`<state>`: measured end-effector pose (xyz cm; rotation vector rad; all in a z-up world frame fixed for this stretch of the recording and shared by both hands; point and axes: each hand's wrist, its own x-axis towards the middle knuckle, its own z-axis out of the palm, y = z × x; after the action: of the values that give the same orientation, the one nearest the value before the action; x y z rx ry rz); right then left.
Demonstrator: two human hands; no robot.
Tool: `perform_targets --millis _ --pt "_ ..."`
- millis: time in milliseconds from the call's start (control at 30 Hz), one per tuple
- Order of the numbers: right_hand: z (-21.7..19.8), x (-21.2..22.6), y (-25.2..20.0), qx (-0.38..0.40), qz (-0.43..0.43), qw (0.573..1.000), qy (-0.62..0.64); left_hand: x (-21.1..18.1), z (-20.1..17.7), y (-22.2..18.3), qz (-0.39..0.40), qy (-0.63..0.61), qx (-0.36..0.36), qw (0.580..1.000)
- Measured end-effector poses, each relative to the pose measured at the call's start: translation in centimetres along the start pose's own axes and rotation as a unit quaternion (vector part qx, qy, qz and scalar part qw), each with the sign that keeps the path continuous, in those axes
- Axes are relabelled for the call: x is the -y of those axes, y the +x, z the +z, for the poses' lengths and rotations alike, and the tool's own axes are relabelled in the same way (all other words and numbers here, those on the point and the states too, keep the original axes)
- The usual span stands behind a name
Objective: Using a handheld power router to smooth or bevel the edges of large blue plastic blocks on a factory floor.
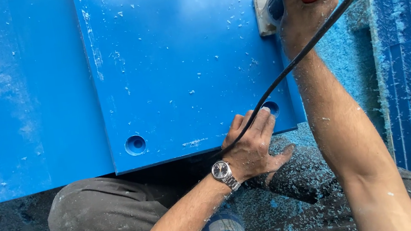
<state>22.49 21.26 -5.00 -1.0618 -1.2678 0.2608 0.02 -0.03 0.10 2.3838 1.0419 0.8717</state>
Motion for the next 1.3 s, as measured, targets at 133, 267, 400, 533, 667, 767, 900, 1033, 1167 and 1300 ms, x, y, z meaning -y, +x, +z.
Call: perform_targets --millis 133,267,400,533,667,767,900,1033,1167,1300 --pt "0.1 0.0 0.2 0.009 0.009 1.0 0.005 0.0 -0.3 0.0 -0.005 -0.005 0.011 1.0" --pt "0.3 -0.6 0.5 0.001 0.005 0.999 0.033 0.0 0.0 -0.2 -0.005 -0.007 0.01 1.0" --pt "0.2 -2.2 0.6 0.005 -0.003 1.0 0.019 0.0 0.2 -0.3 -0.006 -0.01 0.006 1.0" --pt "0.3 -3.0 1.0 0.0 -0.011 1.0 0.01 0.1 1.0 -0.5 -0.003 -0.008 0.003 1.0" --pt "0.3 -4.0 1.2 0.0 -0.012 1.0 -0.013 0.2 1.0 -0.6 -0.003 -0.006 0.005 1.0" --pt "0.4 -5.4 1.4 -0.031 -0.018 0.999 -0.012 0.1 0.8 -0.5 -0.006 -0.004 0.007 1.0" --pt "0.7 -5.1 1.5 -0.02 -0.02 1.0 0.005 0.1 0.9 -0.6 -0.003 -0.004 0.003 1.0" --pt "1.0 -5.5 2.0 -0.02 -0.03 0.999 0.017 0.2 0.9 -0.5 -0.004 -0.009 0.021 1.0" --pt "1.2 -4.9 2.4 -0.007 -0.025 0.999 0.048 0.1 0.6 -0.4 -0.003 -0.008 0.013 1.0" --pt "1.3 -5.0 2.6 -0.001 -0.032 0.999 0.004 0.0 0.4 -0.3 -0.004 -0.012 0.014 1.0"
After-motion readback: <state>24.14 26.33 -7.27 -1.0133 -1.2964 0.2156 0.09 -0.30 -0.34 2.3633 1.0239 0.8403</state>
